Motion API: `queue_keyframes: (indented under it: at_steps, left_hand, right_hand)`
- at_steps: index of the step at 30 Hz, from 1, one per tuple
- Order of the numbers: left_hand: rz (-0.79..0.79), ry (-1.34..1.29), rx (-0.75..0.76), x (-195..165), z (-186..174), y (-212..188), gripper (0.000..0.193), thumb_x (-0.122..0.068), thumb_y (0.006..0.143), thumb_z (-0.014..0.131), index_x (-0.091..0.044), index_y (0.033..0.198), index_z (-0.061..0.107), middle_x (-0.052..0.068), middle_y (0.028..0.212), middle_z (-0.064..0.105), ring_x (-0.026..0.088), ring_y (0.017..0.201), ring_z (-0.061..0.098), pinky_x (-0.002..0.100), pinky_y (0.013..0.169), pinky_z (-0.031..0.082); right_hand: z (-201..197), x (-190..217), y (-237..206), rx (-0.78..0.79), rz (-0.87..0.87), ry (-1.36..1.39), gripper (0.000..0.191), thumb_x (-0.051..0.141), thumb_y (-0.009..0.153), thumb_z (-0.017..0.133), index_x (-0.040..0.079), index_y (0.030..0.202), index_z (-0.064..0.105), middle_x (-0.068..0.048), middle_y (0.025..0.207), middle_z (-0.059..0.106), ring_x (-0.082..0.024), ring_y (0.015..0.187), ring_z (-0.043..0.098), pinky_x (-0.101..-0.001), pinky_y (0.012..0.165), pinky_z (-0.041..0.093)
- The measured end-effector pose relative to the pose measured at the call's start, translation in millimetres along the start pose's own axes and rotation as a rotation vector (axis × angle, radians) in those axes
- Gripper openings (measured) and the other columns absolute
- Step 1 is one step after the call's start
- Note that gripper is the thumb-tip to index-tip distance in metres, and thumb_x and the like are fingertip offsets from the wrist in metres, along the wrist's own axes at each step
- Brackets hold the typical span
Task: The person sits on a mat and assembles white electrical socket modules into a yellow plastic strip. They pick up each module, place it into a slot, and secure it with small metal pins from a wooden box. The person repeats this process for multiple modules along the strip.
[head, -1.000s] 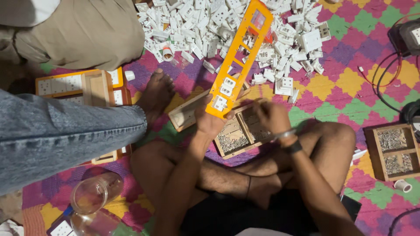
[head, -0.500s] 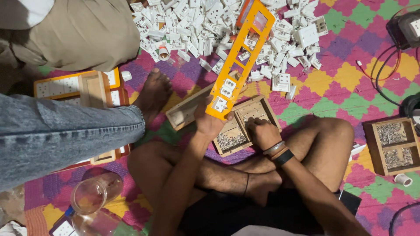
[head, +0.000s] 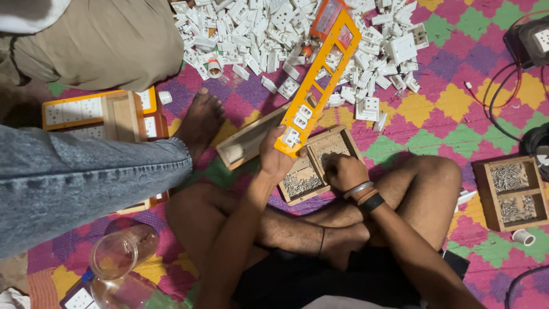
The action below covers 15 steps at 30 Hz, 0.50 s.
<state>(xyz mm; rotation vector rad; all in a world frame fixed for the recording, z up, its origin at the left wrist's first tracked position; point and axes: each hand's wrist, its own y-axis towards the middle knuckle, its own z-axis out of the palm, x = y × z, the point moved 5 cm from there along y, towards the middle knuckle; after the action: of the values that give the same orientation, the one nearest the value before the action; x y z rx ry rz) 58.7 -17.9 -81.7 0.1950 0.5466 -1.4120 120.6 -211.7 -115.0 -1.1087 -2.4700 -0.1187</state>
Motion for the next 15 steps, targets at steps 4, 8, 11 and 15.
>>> queue_keyframes:
  at_steps: [4,8,11,15]
  left_hand:
    - [0.005,0.005,-0.005,0.2,-0.8,1.6,0.052,-0.042,0.097,0.056,-0.003,0.132,0.057,0.012,0.114,0.065,0.021,0.093,0.062,0.04,0.068,0.051]
    - [0.002,-0.004,-0.027,0.3,-2.7,2.5,0.052,-0.041,0.097,0.056,-0.003,0.132,0.057,0.012,0.115,0.066,0.022,0.091,0.062,0.039,0.068,0.051]
    - [-0.024,-0.004,-0.067,-0.1,-5.4,2.5,0.052,-0.04,0.095,0.055,-0.003,0.132,0.057,0.012,0.115,0.066,0.023,0.093,0.064,0.039,0.067,0.05]
    - [-0.044,0.021,-0.042,2.6,-3.7,2.1,0.053,-0.04,0.096,0.054,-0.001,0.132,0.056,0.014,0.114,0.066,0.025,0.091,0.063,0.039,0.068,0.051]
  right_hand:
    - [10.3,-14.0,7.4,0.122,0.054,-0.132,0.023,0.033,0.087,0.069,0.012,0.095,0.074,-0.018,0.084,0.073,-0.041,0.079,0.069,-0.0533,0.073,0.055]
    - [-6.1,-12.3,18.8,-0.097,-0.08,0.158,0.018,0.024,0.086,0.073,0.006,0.09,0.072,-0.015,0.084,0.073,-0.033,0.073,0.069,-0.0466,0.065,0.056]
    - [-23.0,-16.4,43.8,-0.173,0.089,0.779,0.015,0.02,0.096,0.069,0.005,0.096,0.069,-0.004,0.078,0.07,-0.015,0.064,0.065,-0.0316,0.055,0.051]
    - [-47.1,0.3,75.6,-0.091,0.134,1.053,0.015,0.021,0.099,0.065,0.008,0.105,0.068,0.0,0.076,0.069,-0.005,0.058,0.063,-0.0209,0.045,0.046]
